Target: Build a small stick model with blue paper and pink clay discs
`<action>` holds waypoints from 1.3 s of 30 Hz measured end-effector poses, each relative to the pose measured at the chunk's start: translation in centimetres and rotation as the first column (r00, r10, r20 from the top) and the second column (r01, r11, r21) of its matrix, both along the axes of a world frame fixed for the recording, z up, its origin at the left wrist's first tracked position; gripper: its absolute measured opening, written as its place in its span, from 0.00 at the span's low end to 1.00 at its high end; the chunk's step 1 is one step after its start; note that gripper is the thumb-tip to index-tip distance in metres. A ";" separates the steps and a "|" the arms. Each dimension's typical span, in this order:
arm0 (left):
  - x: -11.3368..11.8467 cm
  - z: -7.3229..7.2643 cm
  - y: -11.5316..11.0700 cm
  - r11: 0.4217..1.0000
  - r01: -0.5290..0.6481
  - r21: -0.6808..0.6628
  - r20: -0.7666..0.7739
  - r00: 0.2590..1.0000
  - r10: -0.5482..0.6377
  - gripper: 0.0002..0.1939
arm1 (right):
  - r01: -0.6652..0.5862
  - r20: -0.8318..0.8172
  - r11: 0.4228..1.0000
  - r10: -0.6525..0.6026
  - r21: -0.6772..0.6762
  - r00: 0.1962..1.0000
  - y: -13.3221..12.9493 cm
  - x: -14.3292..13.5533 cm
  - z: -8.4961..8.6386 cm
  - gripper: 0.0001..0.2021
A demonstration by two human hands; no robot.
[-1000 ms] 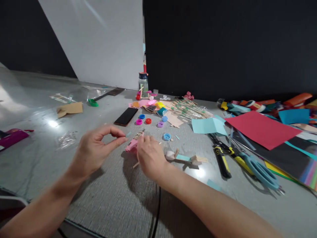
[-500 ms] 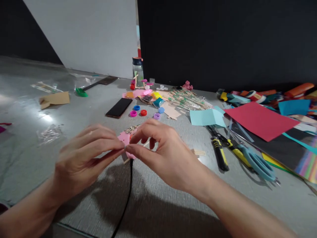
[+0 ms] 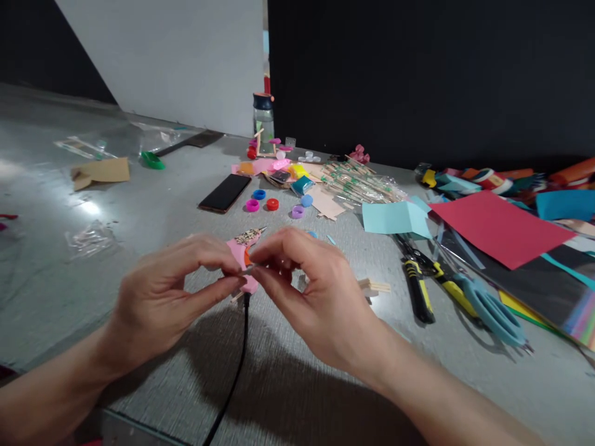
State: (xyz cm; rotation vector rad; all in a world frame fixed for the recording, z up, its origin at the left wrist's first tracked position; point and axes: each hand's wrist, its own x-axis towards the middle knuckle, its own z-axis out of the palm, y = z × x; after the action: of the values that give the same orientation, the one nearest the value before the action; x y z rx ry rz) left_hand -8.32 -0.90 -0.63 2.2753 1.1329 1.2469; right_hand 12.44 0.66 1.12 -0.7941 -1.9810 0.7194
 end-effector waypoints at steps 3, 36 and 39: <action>0.1 -0.2 0.1 1.000 0.012 0.022 0.051 0.999 -0.013 0.04 | 0.025 -0.068 0.997 -0.030 -0.073 0.997 -0.2 -0.1 -0.4 0.08; 1.2 -3.7 2.4 0.944 -0.039 -0.328 0.012 0.999 0.045 0.05 | 0.605 0.276 0.744 -0.668 0.286 0.691 8.0 13.0 -2.2 0.07; 1.1 -3.7 2.4 0.909 -0.008 -0.416 0.072 0.997 0.042 0.07 | 0.609 0.284 0.721 -0.692 0.330 0.664 6.7 13.7 -1.8 0.05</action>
State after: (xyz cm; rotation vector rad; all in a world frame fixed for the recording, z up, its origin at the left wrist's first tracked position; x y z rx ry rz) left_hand -7.25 1.52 -4.32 1.8835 1.2622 0.9792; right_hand 26.12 7.40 -0.63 -1.5039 -1.8492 -0.0992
